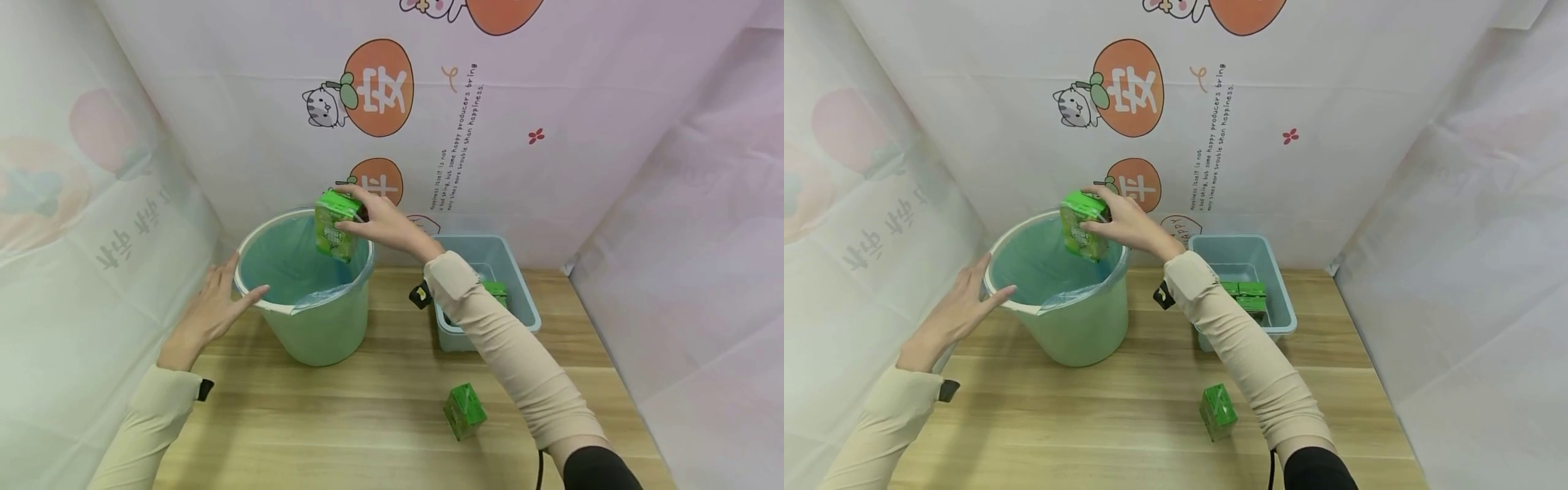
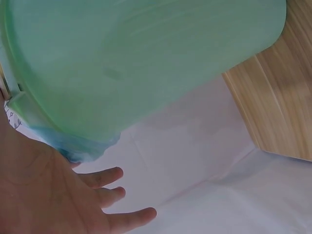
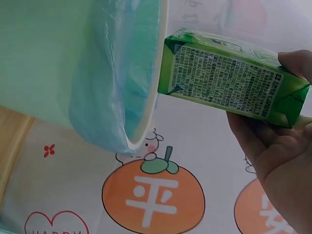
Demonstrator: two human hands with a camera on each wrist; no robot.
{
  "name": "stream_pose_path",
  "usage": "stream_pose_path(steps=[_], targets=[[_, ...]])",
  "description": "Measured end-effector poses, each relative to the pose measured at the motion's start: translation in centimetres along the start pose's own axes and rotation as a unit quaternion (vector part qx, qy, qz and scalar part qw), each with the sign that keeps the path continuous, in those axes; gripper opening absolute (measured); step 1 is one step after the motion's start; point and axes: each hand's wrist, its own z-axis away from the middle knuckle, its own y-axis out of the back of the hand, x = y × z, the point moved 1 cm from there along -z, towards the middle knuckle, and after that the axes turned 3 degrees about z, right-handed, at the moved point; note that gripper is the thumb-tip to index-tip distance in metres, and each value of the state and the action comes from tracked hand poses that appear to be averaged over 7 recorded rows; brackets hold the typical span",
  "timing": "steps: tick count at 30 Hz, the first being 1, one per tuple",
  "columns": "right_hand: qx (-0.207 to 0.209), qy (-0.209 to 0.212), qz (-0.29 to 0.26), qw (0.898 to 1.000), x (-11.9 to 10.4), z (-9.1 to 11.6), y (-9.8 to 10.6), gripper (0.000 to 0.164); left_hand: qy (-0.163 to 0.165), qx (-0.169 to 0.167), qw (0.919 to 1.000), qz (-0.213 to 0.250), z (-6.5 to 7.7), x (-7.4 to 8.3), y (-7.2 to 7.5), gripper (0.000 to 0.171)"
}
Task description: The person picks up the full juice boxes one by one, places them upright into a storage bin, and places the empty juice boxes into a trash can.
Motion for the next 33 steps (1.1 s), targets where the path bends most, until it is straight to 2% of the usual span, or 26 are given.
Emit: stream_pose_path(steps=[5,11,17,24,33], targets=[[-0.009,-0.01,0.015,1.0,-0.1,-1.4,-1.5,0.064,-0.004,0.0,1.0,-0.002,0.0,0.0,0.2,0.103],[-0.031,-0.005,-0.008,0.999,-0.2,-2.1,-3.2,0.066,-0.002,0.001,1.0,-0.009,0.0,0.1,0.2,0.103],[-0.033,-0.002,-0.016,0.999,-0.1,-2.6,-4.7,0.065,0.004,-0.003,1.0,-0.007,0.3,0.3,0.2,0.103],[-0.027,-0.021,-0.003,0.999,-0.3,-2.9,-5.6,0.065,0.0,-0.001,1.0,-0.007,0.3,0.3,0.2,0.103],[-0.03,-0.023,0.021,0.999,-0.4,-3.5,-6.3,0.062,0.003,0.0,0.9999,-0.01,0.5,0.4,0.2,0.103]])
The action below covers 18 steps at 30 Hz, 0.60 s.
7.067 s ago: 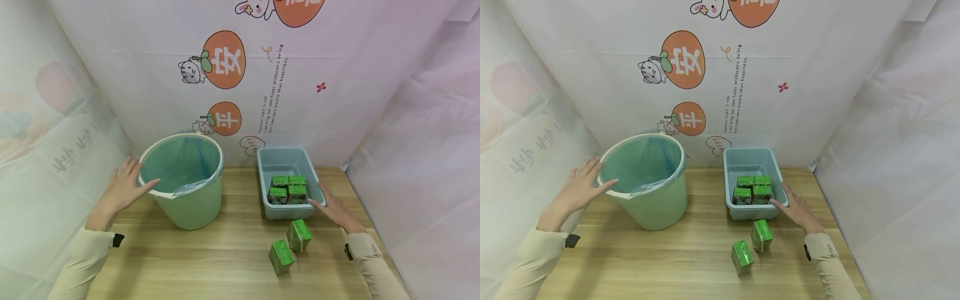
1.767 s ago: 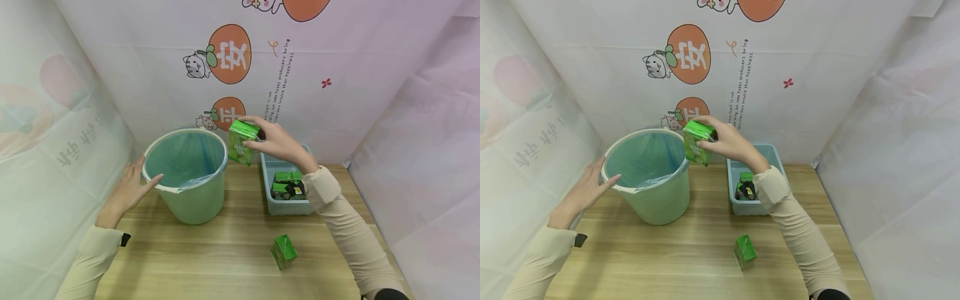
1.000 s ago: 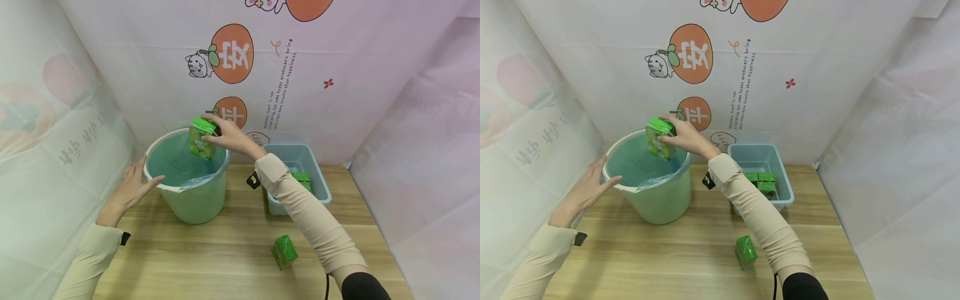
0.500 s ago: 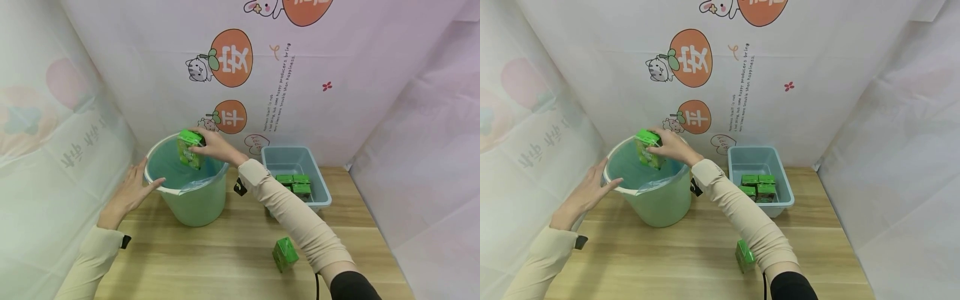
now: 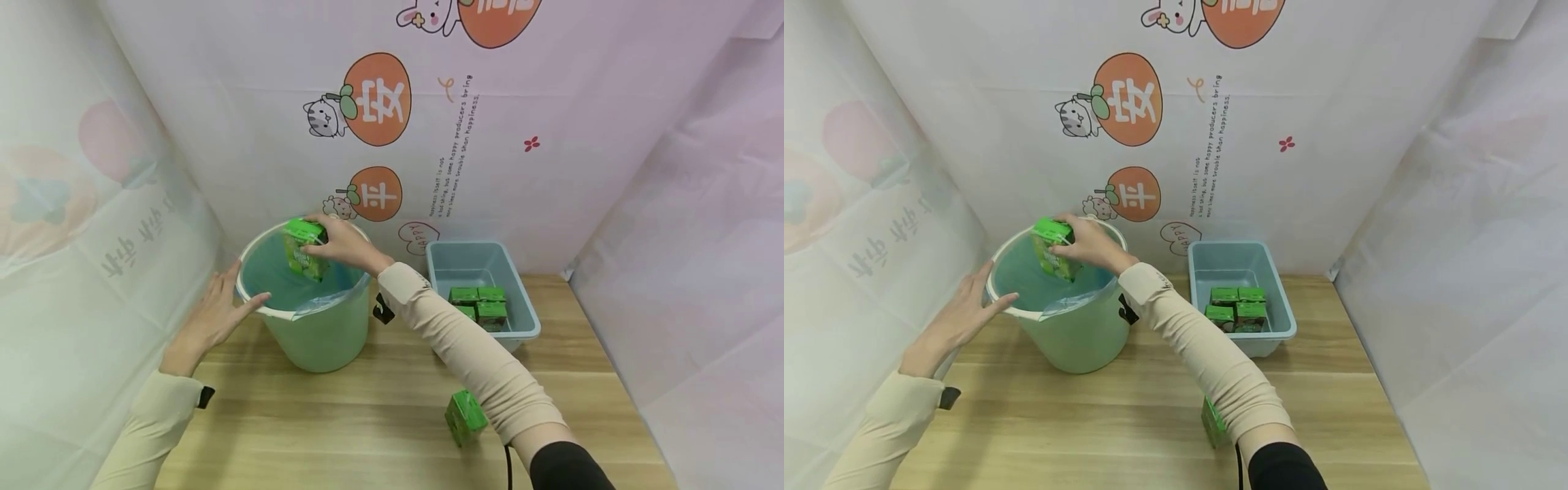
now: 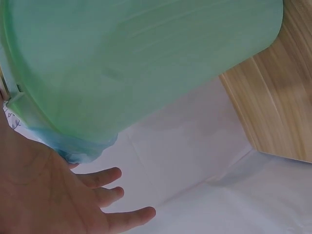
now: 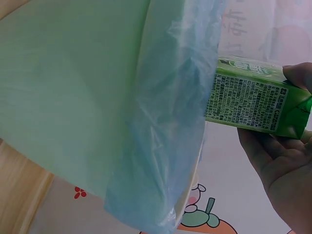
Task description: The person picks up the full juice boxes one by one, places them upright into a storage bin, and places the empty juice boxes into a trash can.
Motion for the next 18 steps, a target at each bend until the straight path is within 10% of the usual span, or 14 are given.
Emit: stream_pose_path(steps=[18], targets=[[0.001,-0.009,0.013,1.0,0.27,0.02,-0.55,0.062,-0.003,0.009,0.9997,-0.024,-0.15,-0.1,-0.02,0.104]])
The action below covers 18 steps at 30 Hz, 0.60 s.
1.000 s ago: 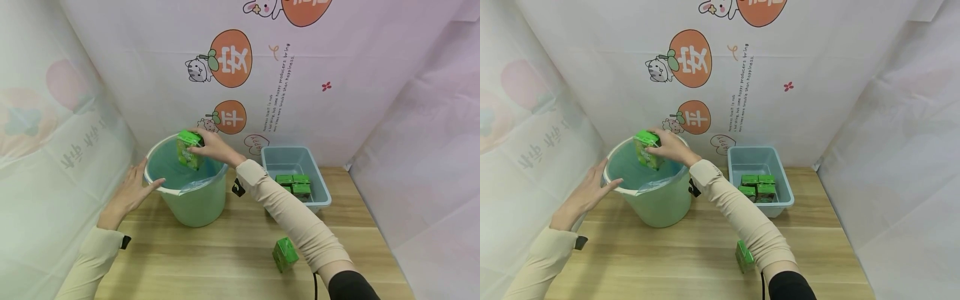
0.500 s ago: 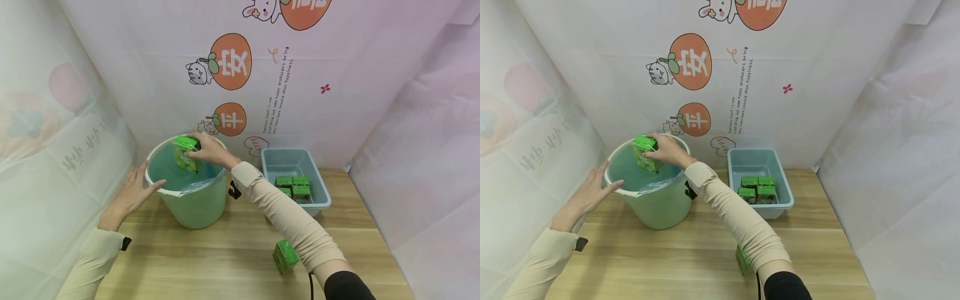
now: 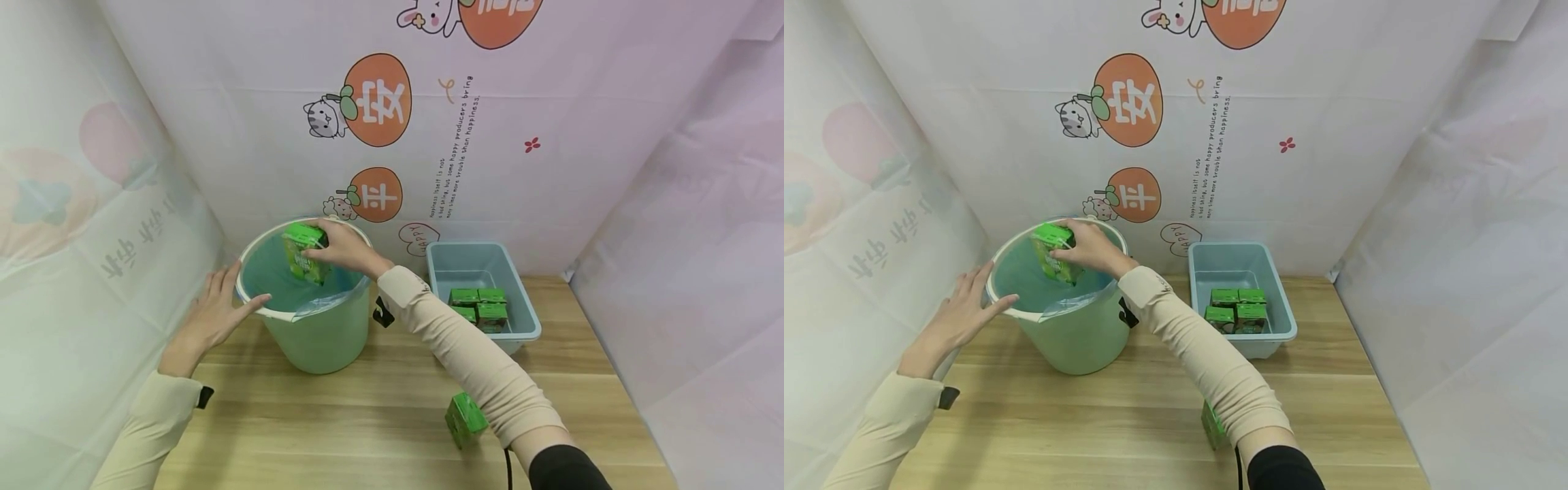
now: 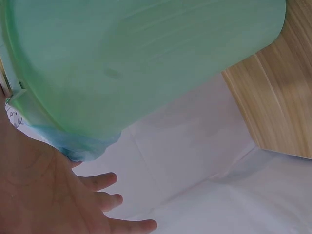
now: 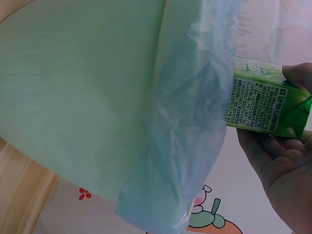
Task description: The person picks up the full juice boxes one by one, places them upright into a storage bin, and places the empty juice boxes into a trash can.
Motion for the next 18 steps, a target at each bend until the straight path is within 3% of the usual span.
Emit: stream_pose_path(steps=[13,18], targets=[[-0.009,0.012,-0.063,0.998,0.44,0.34,-0.1,0.063,-0.002,-0.004,1.0,0.007,0.1,0.08,-0.12,0.102],[-0.009,0.013,-0.062,0.998,0.5,0.68,0.24,0.064,0.001,-0.004,0.9999,0.01,0.22,0.29,-0.05,0.102]])
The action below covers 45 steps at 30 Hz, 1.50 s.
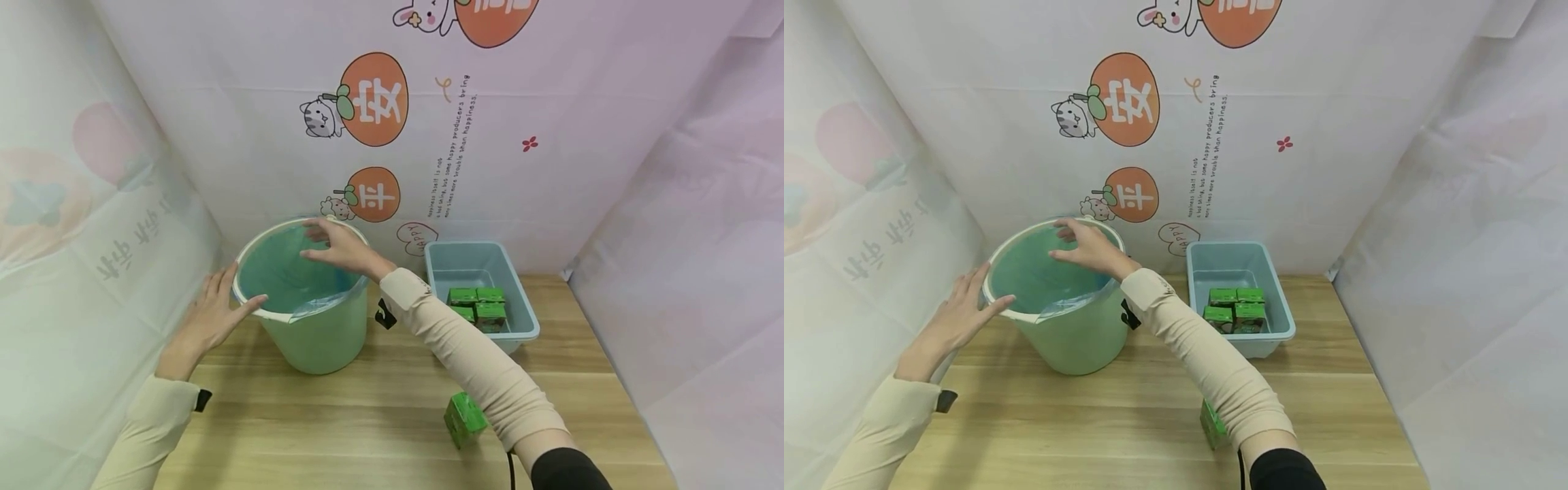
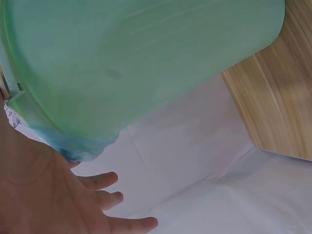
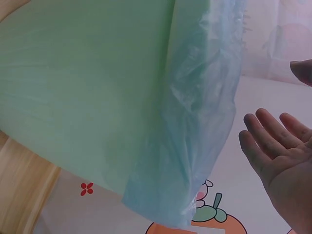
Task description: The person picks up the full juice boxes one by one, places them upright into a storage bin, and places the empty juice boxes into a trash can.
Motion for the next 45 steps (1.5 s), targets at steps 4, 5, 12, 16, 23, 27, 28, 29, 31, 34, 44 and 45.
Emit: stream_pose_path(steps=[4,5,12,16,23,27,28,29,31,34,44,45], targets=[[0.0,0.005,0.001,1.0,0.1,0.5,0.2,0.065,0.0,-0.002,1.0,0.002,0.0,0.1,-0.1,0.102],[-0.001,0.007,0.001,1.0,0.2,0.7,0.3,0.065,0.0,-0.002,1.0,0.003,0.0,0.1,-0.1,0.102],[-0.005,0.009,-0.015,1.0,0.3,1.7,0.8,0.063,-0.002,0.003,1.0,0.005,0.1,0.2,-0.2,0.101],[-0.005,0.008,-0.025,1.0,0.5,2.4,1.2,0.063,-0.003,0.007,1.0,0.004,0.1,0.1,-0.1,0.101],[0.001,0.002,-0.025,1.0,0.9,3.9,2.0,0.062,0.002,0.005,1.0,0.007,0.3,-0.1,-0.5,0.101],[0.009,0.002,-0.019,1.0,1.3,5.1,2.8,0.062,0.001,0.006,0.9999,0.011,0.3,-0.1,-0.6,0.101],[0.012,0.004,-0.017,1.0,1.4,5.4,2.9,0.062,0.0,0.007,0.9999,0.013,0.2,-0.1,-0.6,0.101],[0.016,0.004,-0.014,1.0,1.5,5.7,3.1,0.062,0.0,0.007,0.9999,0.013,0.2,0.0,-0.6,0.101],[0.021,0.005,-0.014,1.0,1.8,6.3,3.4,0.062,0.0,0.006,0.9999,0.015,0.2,0.0,-0.6,0.1],[0.03,0.003,-0.021,0.999,2.1,7.2,3.7,0.062,0.001,0.004,0.9999,0.015,0.3,0.0,-0.5,0.1],[0.066,-0.01,-0.021,0.998,2.8,9.9,4.8,0.058,0.0,0.007,0.9999,0.013,0.2,0.0,-0.3,0.101],[0.068,-0.011,-0.02,0.997,2.8,10.2,4.9,0.058,0.0,0.008,0.9999,0.013,0.2,0.0,-0.4,0.101]])
